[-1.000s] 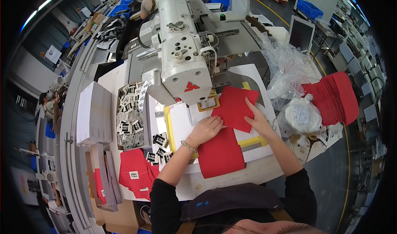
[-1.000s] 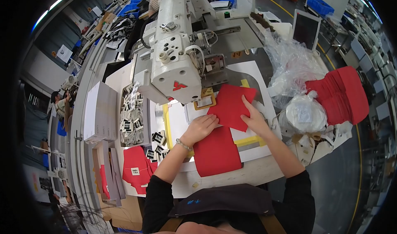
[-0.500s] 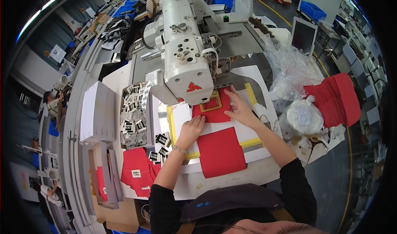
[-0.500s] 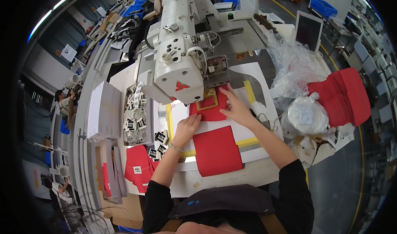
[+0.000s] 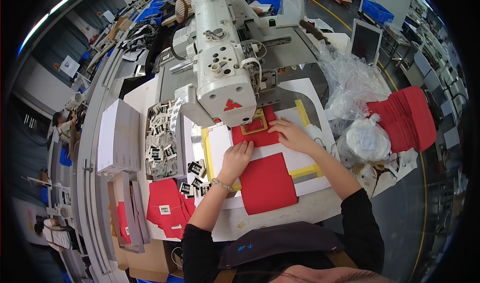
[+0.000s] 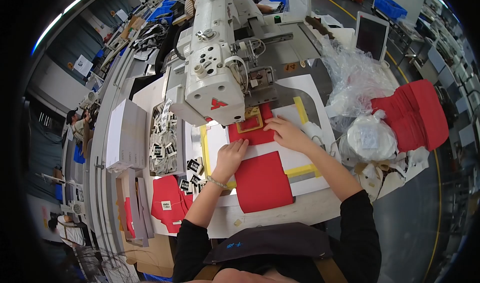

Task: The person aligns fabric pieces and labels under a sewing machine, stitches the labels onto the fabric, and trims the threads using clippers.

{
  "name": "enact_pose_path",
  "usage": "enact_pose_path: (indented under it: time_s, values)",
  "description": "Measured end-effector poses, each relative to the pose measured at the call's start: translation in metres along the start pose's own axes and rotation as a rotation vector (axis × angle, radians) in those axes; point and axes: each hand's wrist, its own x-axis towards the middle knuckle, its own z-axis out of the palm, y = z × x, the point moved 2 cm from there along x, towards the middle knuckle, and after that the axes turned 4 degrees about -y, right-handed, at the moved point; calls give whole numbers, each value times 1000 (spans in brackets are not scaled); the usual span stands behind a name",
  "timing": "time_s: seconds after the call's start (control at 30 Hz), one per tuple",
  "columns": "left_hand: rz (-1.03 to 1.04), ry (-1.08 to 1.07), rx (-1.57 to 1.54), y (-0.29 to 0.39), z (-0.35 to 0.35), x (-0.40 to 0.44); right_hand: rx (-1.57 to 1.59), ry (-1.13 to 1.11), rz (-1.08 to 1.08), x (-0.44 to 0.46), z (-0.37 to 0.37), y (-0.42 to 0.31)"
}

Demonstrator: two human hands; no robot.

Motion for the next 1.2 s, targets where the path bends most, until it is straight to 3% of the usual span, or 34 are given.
enact_pose_path:
  time_s: [0.5,0.67,0.77,0.87,0.97,1.2]
  values:
    - [-90,31,-30,-11,13,-4,-16,97,24,14,8,6]
    - [-315,34,-259,-12,-4,-9,-9,126,86,11,3,3]
    - [-397,39,-273,-17,-12,-14,-174,250,39,9,4,4]
    - [-437,33,-285,-17,-14,-19,-385,134,31,2,-1,-7]
    - [-442,40,-297,-16,-14,-20,-472,152,-124,-5,8,-4]
    - [-433,88,-290,-14,-12,-21,-621,169,-189,-7,10,-8]
